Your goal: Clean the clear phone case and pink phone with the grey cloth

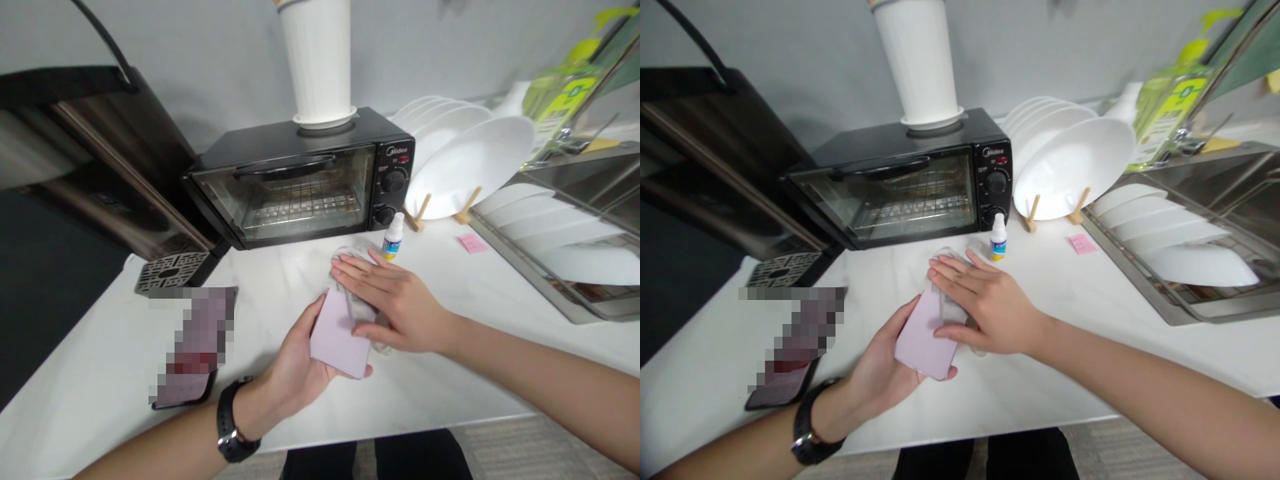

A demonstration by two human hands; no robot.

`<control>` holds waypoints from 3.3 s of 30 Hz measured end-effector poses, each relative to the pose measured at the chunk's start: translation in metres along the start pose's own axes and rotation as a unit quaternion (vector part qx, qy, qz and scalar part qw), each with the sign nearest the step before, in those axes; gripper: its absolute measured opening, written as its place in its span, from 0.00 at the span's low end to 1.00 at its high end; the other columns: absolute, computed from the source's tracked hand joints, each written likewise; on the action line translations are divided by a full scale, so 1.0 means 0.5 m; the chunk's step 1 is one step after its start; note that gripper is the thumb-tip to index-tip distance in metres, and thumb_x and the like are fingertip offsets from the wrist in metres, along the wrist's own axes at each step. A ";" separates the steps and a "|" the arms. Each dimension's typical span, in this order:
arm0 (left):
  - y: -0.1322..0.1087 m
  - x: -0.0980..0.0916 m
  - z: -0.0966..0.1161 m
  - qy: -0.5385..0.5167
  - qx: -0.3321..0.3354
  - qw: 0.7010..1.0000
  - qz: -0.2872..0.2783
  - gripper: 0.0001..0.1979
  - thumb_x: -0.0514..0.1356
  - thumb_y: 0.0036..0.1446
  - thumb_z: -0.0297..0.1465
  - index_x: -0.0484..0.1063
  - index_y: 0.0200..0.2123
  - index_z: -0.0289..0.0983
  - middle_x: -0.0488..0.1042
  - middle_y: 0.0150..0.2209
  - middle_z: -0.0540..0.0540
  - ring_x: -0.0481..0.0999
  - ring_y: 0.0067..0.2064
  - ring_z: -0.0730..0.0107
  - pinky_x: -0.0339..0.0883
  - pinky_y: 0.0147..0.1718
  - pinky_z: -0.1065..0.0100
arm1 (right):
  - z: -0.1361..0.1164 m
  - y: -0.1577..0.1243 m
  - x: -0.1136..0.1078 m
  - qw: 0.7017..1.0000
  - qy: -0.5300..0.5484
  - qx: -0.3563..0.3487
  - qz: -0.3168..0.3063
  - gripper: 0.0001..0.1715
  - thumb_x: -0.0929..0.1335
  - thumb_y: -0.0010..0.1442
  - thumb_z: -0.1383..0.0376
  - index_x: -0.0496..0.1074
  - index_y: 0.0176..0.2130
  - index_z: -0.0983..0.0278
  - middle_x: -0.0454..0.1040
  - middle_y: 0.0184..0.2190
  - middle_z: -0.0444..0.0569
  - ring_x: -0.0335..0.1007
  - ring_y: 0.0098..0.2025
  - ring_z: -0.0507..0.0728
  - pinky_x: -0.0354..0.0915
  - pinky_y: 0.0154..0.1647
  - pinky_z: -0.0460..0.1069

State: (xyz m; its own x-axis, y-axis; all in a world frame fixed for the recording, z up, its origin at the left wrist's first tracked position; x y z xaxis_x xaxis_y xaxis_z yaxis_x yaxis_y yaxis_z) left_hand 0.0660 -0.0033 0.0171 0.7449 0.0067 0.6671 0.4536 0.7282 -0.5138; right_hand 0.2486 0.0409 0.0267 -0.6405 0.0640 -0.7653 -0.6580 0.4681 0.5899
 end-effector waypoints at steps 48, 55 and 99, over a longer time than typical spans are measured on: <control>0.005 0.001 0.016 -0.036 0.031 0.998 0.029 0.30 0.44 0.82 0.39 0.84 0.49 0.31 0.88 0.45 0.38 0.88 0.43 0.62 0.83 0.44 0.67 | -0.058 0.003 -0.003 0.980 0.104 -0.153 -0.074 0.32 0.66 0.80 0.51 0.69 0.73 0.63 0.76 0.68 0.54 0.67 0.74 0.59 0.49 0.83 0.59; 0.008 0.002 0.026 -0.037 0.024 0.999 0.024 0.31 0.40 0.82 0.37 0.83 0.46 0.38 0.87 0.38 0.45 0.86 0.34 0.59 0.87 0.29 0.53 | 0.006 -0.007 -0.004 1.000 0.003 0.012 -0.007 0.40 0.66 0.77 0.53 0.55 0.81 0.55 0.66 0.75 0.56 0.60 0.78 0.65 0.45 0.84 0.66; 0.010 -0.010 -0.005 -0.018 -0.003 1.000 -0.010 0.27 0.44 0.81 0.39 0.84 0.52 0.37 0.88 0.45 0.39 0.89 0.44 0.57 0.86 0.38 0.61 | -0.050 0.005 0.012 0.994 0.041 -0.056 -0.087 0.55 0.67 0.75 0.43 0.41 0.83 0.60 0.55 0.79 0.56 0.50 0.81 0.61 0.36 0.84 0.62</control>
State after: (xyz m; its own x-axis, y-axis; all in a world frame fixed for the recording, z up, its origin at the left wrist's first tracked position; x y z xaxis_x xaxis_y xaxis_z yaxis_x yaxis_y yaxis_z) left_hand 0.0660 -0.0014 0.0096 0.7169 0.0172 0.6970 0.4716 0.7243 -0.5030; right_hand 0.2334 0.0206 0.0299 -0.5401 -0.0836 -0.8375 -0.7990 0.3635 0.4790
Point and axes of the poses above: each hand's wrist, its own y-axis towards the middle knuckle, its own x-axis out of the palm, z = x × y, the point moved 3 cm from there along y, towards the middle knuckle
